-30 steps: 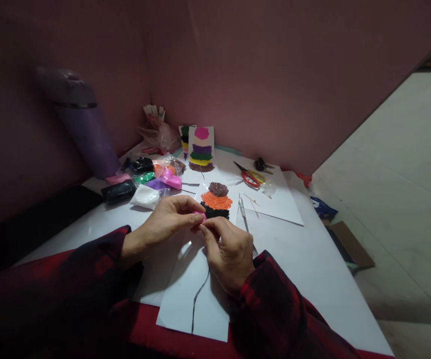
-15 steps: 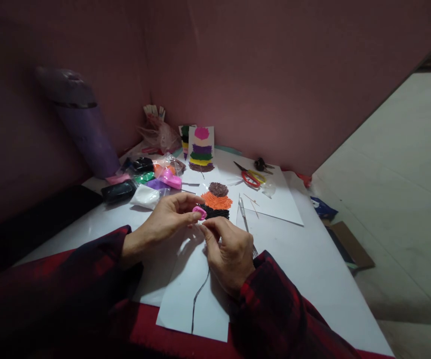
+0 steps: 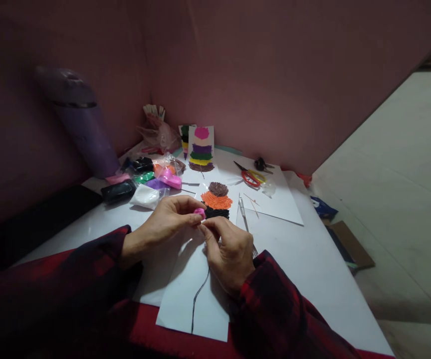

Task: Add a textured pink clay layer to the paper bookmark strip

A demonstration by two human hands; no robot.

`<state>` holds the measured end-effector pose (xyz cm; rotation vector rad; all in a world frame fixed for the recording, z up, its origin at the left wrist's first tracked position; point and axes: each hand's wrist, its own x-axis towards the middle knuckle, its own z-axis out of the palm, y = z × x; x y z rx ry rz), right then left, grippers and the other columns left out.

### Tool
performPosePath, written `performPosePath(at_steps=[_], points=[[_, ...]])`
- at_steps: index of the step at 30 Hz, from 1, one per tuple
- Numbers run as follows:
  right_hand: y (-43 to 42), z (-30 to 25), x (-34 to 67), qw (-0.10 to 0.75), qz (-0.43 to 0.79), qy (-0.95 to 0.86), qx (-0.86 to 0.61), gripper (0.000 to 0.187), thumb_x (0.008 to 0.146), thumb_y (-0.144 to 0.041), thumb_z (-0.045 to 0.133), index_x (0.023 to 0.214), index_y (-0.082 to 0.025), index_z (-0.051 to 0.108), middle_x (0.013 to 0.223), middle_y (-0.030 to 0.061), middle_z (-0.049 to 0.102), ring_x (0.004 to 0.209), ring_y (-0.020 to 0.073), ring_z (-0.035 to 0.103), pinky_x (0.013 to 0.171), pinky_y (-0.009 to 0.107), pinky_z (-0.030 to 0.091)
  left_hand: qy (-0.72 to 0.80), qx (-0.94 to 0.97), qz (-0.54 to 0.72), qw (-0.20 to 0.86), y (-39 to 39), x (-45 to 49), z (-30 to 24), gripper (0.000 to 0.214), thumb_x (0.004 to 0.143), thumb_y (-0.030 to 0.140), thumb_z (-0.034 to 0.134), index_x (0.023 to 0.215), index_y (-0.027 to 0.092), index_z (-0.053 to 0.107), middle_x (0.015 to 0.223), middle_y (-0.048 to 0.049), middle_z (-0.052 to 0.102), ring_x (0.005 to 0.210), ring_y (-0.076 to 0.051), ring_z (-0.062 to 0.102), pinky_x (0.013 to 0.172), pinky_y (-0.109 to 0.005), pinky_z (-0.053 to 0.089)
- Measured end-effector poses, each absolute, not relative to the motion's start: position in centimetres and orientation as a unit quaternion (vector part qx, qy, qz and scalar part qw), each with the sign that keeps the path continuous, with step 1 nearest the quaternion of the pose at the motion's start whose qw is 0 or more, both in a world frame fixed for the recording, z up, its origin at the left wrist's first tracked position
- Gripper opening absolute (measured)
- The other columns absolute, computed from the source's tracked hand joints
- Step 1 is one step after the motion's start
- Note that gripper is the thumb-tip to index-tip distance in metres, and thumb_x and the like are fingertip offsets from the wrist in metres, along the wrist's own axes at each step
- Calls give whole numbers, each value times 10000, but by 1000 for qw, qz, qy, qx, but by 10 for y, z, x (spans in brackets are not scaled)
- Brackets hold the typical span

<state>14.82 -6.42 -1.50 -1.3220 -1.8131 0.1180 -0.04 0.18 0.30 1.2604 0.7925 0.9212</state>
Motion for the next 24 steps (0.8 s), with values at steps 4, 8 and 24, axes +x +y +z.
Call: performPosePath(at_steps=[4,8,24], points=[[-64,-15,148,434,52,-726,-531,113,897,-228,566,846,-208,664,741,4,700,582,122,607,531,232,454,363,557,395,634,2,-1,4,76,684,82,673,758,97,670,658,0,632,573,-92,556,595,-240,441],[-64,-15,148,433,50,-726,-532,128,905,-245,559,845,-207,665,733,10,699,583,125,605,523,234,449,359,557,404,630,3,-1,1,80,691,94,678,771,101,676,674,-3,640,582,-93,560,606,-242,451],[-64,-14,148,434,50,-727,-530,113,895,-215,566,850,-211,669,742,0,707,586,121,615,532,228,461,344,550,408,643,2,-1,4,159,676,169,714,801,107,638,664,16,613,546,-79,550,557,-230,449]])
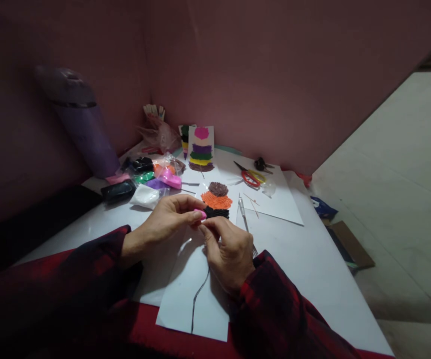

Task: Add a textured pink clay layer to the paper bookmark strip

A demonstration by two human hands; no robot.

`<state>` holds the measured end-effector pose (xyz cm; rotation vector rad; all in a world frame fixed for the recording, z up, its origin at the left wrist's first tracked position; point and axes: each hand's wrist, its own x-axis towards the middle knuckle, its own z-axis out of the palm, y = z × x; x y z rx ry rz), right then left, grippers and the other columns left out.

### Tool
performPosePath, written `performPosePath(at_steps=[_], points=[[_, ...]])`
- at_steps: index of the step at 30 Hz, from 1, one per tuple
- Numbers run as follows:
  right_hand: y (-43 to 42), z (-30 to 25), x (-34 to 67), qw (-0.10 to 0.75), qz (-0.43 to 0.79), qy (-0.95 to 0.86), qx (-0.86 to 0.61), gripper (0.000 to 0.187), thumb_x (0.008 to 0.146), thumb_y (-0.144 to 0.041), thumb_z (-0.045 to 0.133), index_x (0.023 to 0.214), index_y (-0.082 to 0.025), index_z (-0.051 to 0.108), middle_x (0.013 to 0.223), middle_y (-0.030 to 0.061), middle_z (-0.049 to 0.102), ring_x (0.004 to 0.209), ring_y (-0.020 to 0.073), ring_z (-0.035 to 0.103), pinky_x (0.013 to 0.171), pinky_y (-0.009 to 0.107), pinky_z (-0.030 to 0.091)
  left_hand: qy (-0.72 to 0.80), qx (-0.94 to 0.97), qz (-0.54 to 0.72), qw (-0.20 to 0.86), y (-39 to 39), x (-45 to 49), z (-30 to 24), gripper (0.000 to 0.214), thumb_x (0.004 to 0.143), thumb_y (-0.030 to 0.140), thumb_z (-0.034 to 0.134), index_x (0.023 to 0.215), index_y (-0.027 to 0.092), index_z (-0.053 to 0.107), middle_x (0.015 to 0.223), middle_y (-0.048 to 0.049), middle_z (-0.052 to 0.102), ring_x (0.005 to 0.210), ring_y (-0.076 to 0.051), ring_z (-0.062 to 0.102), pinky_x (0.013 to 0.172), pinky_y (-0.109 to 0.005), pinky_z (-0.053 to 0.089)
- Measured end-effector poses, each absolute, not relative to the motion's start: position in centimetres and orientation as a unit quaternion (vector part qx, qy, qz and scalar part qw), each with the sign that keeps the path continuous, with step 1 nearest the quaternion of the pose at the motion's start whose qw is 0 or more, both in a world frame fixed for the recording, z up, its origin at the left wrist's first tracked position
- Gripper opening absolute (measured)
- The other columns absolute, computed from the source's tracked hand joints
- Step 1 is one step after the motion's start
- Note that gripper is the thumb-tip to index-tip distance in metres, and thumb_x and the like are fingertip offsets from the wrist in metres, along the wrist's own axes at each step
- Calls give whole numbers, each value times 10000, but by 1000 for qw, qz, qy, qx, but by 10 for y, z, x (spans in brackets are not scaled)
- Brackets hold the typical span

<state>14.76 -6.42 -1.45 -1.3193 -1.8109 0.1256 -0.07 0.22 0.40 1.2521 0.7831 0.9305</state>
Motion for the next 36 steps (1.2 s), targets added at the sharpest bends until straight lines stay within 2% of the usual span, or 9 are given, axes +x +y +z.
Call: performPosePath(at_steps=[12,15,18,23,31,36], points=[[-64,-16,149,433,44,-727,-532,110,897,-233,574,840,-204,664,717,1,689,573,124,598,524,232,438,362,562,410,620,4,0,2,109,681,109,677,788,113,653,652,21,608,545,-78,537,563,-230,438],[-64,-15,148,432,42,-728,-531,109,894,-229,575,827,-200,656,707,3,684,566,124,593,519,234,433,356,558,410,628,3,0,2,173,666,48,648,824,114,675,693,9,630,609,-85,553,603,-227,428],[-64,-15,148,432,40,-729,-529,98,889,-215,579,829,-200,656,710,1,687,577,123,598,517,233,430,354,550,410,636,2,-1,3,240,672,57,660,903,122,658,748,1,646,687,-106,588,647,-237,441],[-64,-15,148,434,44,-729,-528,91,887,-203,586,841,-201,663,724,-3,693,600,120,610,525,227,430,353,556,396,640,1,-1,3,111,681,110,685,770,112,619,684,10,612,615,-98,565,602,-237,441],[-64,-14,148,435,45,-734,-520,96,889,-191,577,843,-203,660,744,2,707,605,124,623,522,222,433,342,539,393,662,3,0,-1,266,700,129,712,964,111,690,745,-7,667,580,-92,574,606,-254,461],[-64,-15,148,437,47,-733,-520,96,893,-202,575,856,-210,664,758,2,711,592,124,616,520,226,438,355,553,390,645,2,0,0,105,707,132,711,803,97,682,705,-10,653,597,-90,568,600,-237,443]])
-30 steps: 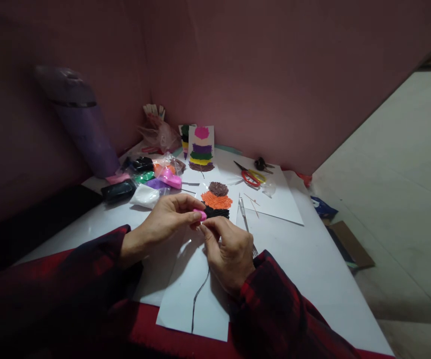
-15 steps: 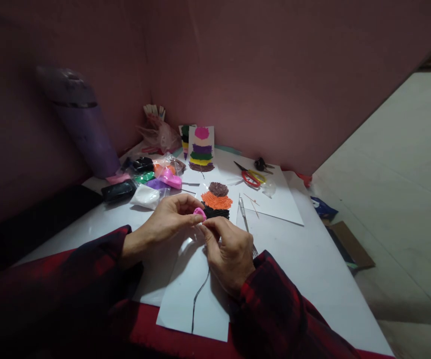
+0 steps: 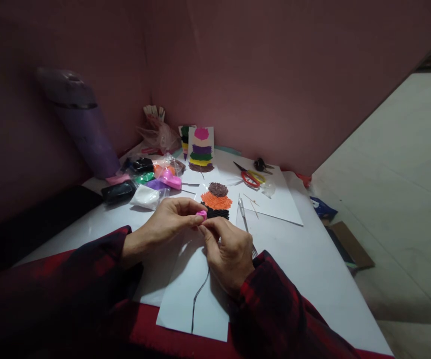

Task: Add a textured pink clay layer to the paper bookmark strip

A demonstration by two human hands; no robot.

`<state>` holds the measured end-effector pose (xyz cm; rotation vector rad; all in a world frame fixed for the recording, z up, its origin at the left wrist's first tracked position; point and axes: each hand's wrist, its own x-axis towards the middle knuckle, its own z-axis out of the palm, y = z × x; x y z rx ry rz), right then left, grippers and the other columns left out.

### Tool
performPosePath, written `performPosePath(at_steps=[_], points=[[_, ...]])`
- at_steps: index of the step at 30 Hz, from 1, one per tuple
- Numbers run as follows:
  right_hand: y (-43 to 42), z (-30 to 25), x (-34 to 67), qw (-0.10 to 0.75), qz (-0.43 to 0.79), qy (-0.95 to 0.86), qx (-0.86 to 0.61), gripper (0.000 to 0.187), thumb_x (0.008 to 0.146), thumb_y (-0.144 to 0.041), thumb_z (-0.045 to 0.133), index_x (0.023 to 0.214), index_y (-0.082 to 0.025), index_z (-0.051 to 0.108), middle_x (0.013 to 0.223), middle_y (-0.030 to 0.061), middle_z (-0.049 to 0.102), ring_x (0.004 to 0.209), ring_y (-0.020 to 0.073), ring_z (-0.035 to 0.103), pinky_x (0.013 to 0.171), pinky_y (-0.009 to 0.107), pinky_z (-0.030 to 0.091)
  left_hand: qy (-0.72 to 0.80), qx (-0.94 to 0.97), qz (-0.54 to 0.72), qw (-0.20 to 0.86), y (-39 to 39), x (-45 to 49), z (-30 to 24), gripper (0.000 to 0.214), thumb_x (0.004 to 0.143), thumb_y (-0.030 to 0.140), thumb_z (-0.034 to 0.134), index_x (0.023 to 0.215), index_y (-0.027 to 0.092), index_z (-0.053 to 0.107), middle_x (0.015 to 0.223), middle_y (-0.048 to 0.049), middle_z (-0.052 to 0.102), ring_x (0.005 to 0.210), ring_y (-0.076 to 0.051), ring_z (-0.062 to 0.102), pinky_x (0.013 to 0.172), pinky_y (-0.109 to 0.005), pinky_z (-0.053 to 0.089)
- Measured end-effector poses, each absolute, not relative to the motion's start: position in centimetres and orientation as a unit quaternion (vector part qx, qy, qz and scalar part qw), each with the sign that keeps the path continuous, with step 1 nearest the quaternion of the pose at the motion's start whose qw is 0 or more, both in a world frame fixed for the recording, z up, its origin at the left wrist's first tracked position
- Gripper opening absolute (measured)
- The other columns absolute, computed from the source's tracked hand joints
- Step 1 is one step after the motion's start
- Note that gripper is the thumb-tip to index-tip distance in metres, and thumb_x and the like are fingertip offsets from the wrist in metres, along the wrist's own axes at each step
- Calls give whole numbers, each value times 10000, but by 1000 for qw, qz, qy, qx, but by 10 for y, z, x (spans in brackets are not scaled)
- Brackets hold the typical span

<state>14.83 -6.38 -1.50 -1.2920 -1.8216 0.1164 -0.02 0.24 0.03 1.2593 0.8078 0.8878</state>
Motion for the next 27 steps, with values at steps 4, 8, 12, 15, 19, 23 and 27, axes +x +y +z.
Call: performPosePath(at_steps=[4,8,12,15,19,23,27], points=[[-63,-15,148,438,52,-731,-521,106,897,-207,568,856,-208,667,762,6,714,579,122,609,521,230,443,359,556,387,642,2,0,3,68,688,95,692,755,99,678,647,1,635,562,-89,556,578,-234,435],[-63,-15,148,438,47,-732,-519,99,890,-202,575,847,-206,664,754,4,712,592,124,616,516,227,438,363,554,392,638,3,0,2,72,681,93,685,752,103,679,650,-1,637,576,-95,563,591,-240,439],[-64,-15,148,440,44,-730,-522,93,888,-205,582,845,-207,664,745,1,709,593,123,616,510,223,431,344,563,398,638,3,-1,-1,119,707,184,703,796,109,677,679,-2,633,599,-97,559,599,-240,438],[-64,-16,148,439,48,-729,-523,98,888,-202,580,843,-207,667,751,1,709,594,122,614,510,223,429,328,580,405,626,4,-2,-1,113,731,220,680,736,111,652,638,11,595,581,-86,531,575,-224,417],[-64,-17,149,438,49,-729,-523,97,884,-194,580,845,-205,668,753,2,707,598,123,611,517,225,429,343,581,402,619,3,-1,2,94,707,184,681,754,107,653,647,11,598,581,-86,533,578,-225,423],[-63,-16,149,438,44,-730,-523,91,883,-195,582,846,-206,665,739,-3,700,591,120,605,524,224,427,356,564,404,626,3,0,3,120,675,155,694,779,113,653,692,6,620,586,-93,554,593,-241,446],[-63,-15,148,437,45,-730,-524,97,884,-193,577,842,-206,663,728,-8,695,581,116,599,528,224,428,364,567,398,623,2,-1,5,89,665,136,687,743,113,650,666,6,613,592,-96,550,588,-236,432]])
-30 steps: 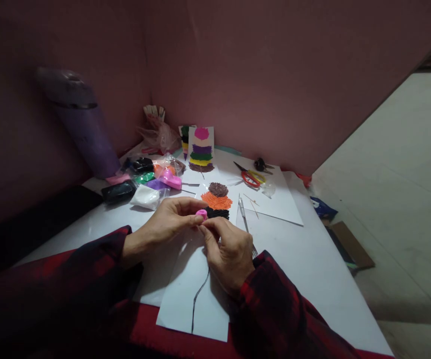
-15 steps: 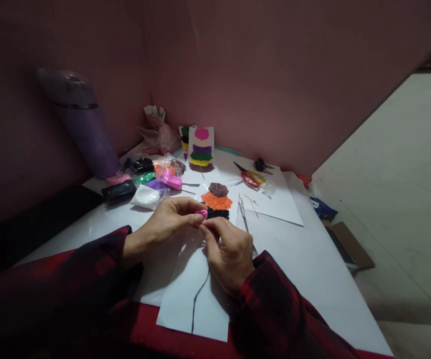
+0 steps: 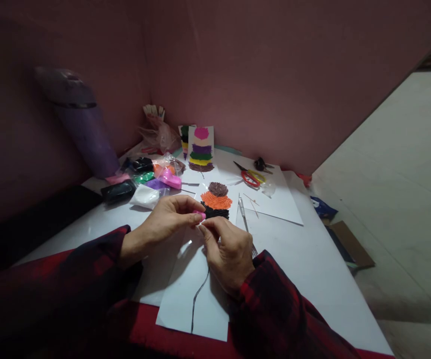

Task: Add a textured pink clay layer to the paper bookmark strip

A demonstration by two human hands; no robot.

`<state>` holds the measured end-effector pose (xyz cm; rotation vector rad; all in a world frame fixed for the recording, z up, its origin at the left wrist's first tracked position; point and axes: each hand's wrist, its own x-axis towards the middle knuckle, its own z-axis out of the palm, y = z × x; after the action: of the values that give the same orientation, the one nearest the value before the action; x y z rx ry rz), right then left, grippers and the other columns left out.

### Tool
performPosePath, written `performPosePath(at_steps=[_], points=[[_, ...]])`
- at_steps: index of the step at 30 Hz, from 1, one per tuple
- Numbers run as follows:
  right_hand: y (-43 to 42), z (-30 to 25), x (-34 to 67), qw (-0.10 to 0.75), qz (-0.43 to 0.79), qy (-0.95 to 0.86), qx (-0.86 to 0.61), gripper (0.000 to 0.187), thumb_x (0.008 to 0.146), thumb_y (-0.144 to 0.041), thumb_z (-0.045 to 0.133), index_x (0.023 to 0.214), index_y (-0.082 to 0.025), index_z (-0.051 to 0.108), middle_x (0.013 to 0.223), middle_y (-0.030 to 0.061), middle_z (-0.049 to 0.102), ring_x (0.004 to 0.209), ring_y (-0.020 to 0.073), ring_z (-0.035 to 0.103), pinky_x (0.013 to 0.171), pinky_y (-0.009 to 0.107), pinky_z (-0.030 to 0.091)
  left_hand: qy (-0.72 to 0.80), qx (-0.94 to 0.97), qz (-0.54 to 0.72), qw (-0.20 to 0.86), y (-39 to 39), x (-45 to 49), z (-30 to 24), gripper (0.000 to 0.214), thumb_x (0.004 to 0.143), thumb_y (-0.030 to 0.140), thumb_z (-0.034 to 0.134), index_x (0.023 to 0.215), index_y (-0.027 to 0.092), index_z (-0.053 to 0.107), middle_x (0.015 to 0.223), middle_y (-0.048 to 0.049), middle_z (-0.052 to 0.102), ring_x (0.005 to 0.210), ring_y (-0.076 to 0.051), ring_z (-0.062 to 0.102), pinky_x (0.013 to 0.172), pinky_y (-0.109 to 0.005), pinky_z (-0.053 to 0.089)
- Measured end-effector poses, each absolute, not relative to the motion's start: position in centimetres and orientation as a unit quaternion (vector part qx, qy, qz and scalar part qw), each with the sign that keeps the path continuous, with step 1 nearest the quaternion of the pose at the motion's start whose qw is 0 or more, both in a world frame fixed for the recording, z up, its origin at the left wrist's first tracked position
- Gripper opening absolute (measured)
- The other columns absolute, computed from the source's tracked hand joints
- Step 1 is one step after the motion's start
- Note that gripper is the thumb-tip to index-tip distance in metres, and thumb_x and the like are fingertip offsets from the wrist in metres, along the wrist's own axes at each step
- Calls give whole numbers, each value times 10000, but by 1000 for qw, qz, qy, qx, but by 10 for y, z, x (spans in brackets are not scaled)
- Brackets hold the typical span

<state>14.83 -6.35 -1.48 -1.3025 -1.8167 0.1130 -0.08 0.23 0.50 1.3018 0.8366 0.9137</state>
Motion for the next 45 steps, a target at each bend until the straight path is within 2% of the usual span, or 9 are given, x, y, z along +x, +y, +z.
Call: performPosePath(at_steps=[12,18,23,34,38,41,45], points=[[-64,-16,148,433,47,-732,-523,93,890,-203,577,853,-203,663,746,2,704,610,126,619,530,230,435,375,567,392,620,1,-2,6,182,750,181,653,918,109,647,702,8,611,587,-99,578,613,-259,465],[-64,-16,148,431,49,-732,-525,111,897,-209,564,847,-210,662,752,6,706,596,128,613,531,236,441,339,544,411,649,2,0,3,299,664,121,691,957,109,630,655,45,576,555,-77,519,571,-232,420],[-65,-16,148,431,44,-735,-522,99,887,-192,572,850,-207,662,750,5,707,597,126,615,524,229,438,336,545,407,652,2,0,2,177,668,135,695,833,101,640,655,29,592,561,-72,520,566,-226,416],[-64,-15,148,432,52,-733,-522,105,895,-206,566,849,-205,660,753,7,708,611,127,623,548,231,460,354,547,399,646,2,0,3,139,683,68,659,815,101,683,672,3,639,529,-80,540,564,-241,439],[-64,-15,148,432,56,-734,-520,114,904,-218,559,855,-206,662,767,12,715,611,127,626,550,235,466,335,559,401,644,2,-1,1,147,703,158,694,843,112,685,671,5,631,567,-89,549,577,-237,435],[-64,-15,148,431,56,-734,-522,122,907,-229,556,857,-206,665,773,19,719,612,132,629,543,237,468,318,575,400,639,3,-2,-1,126,739,229,680,781,110,683,648,-1,619,569,-90,541,569,-231,422],[-64,-16,148,431,58,-734,-522,108,899,-211,566,860,-207,667,791,18,727,626,133,639,538,230,465,324,567,400,643,3,-2,-1,125,716,191,686,807,105,679,669,-4,631,566,-89,542,574,-236,430]])
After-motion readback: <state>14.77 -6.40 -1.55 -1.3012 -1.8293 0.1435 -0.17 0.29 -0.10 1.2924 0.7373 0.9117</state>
